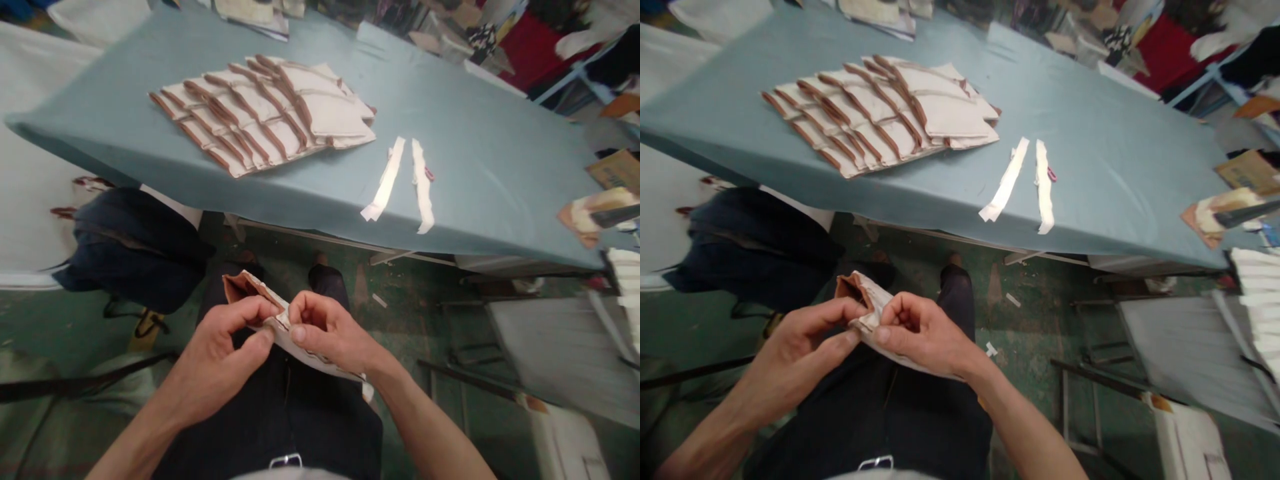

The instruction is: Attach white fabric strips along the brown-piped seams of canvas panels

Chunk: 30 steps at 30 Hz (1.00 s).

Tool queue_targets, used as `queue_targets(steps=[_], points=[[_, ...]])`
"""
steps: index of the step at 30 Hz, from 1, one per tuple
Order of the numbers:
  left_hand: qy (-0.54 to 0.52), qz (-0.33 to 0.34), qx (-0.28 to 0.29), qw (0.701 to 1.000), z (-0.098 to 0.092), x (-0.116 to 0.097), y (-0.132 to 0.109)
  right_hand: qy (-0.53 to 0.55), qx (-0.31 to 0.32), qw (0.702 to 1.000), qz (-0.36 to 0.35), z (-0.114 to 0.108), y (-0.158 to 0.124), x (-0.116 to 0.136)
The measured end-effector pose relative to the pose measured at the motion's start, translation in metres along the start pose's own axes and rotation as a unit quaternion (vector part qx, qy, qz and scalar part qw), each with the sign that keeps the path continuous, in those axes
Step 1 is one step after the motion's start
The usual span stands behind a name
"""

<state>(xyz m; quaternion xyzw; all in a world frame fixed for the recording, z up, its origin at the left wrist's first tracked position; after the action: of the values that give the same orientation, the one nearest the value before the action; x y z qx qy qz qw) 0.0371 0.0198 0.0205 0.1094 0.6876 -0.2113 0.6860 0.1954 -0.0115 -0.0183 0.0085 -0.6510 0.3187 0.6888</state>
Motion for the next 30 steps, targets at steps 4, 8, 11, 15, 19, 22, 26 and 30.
queue_targets(steps=[4, 8, 11, 15, 19, 22, 26, 30], points=[[-0.019, -0.024, -0.008, 1.0, -0.007, 0.008, -0.004, 0.002, 0.038, 0.999, 0.016, 0.003, 0.004, 0.0], [-0.027, -0.04, -0.003, 0.999, -0.011, 0.018, -0.007, 0.012, 0.068, 0.997, 0.015, 0.008, 0.008, -0.002], [-0.031, -0.044, -0.004, 0.999, -0.014, 0.02, -0.009, 0.006, 0.06, 0.998, 0.009, 0.01, 0.009, -0.002], [-0.019, -0.045, -0.008, 0.999, -0.016, 0.014, -0.012, -0.076, -0.017, 0.997, -0.015, 0.006, 0.003, 0.003], [-0.029, -0.048, -0.016, 0.998, -0.011, 0.006, -0.012, -0.141, -0.05, 0.987, -0.053, 0.006, -0.005, 0.012], [-0.02, -0.04, -0.038, 0.998, -0.007, 0.006, -0.01, -0.139, -0.055, 0.987, -0.065, 0.005, -0.007, 0.012], [0.025, -0.035, -0.033, 0.999, -0.003, 0.01, -0.008, -0.144, -0.08, 0.984, -0.07, 0.001, -0.006, 0.005], [0.034, -0.04, -0.002, 0.999, 0.0, 0.011, -0.007, -0.148, -0.092, 0.982, -0.079, -0.003, -0.007, 0.001]])
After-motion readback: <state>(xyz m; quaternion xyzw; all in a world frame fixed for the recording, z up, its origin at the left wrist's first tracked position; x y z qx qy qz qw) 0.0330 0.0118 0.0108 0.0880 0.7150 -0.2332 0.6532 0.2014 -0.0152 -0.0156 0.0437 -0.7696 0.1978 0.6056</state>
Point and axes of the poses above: each hand's wrist, its own y-axis towards the middle knuckle, its own z-axis out of the palm, x = y × z, the point moved 5 cm from there along y, towards the middle knuckle, and after that the axes turned 13 degrees about -y, right-handed, at the moved point
